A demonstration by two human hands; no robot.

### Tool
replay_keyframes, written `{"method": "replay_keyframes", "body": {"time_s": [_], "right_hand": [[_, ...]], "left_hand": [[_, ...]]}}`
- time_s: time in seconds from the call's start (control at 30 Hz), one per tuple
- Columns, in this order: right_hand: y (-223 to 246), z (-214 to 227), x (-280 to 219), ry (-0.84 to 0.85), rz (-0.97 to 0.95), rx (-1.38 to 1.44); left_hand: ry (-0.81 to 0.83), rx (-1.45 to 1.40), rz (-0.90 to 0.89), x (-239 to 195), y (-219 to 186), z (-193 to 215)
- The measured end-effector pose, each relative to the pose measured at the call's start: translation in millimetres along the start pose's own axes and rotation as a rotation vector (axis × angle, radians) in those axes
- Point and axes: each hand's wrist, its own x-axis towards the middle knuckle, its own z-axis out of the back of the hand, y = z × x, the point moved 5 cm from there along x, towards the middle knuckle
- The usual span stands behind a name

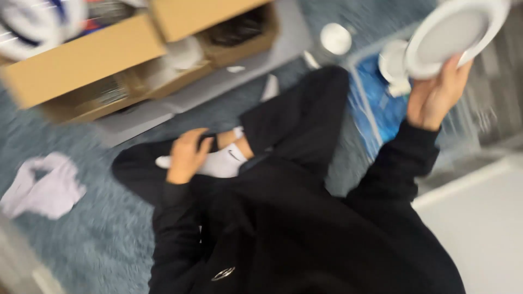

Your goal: The person is sitting on the floor and assembling recessed LED light fixtures by snapping the outer rings and diffusers onto the main light units.

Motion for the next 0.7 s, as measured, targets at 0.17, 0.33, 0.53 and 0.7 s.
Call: {"method": "replay_keyframes", "body": {"time_s": [0.17,0.33,0.53,0.7], "right_hand": [[12.3,99.8,28.5,-0.178,0.060,-0.138],[-58.2,162.0,48.9,-0.029,-0.025,-0.223],[-175.9,196.6,73.8,0.226,-0.169,-0.463],[-258.8,234.6,79.1,0.136,-0.570,-0.453]], "left_hand": [[0.010,0.179,0.114,-14.2,26.2,0.1],[-0.037,0.360,0.202,-19.7,47.6,-13.6],[-0.074,0.662,0.310,-29.2,71.5,-28.5],[-0.060,0.413,0.232,-30.5,56.8,-30.1]]}}
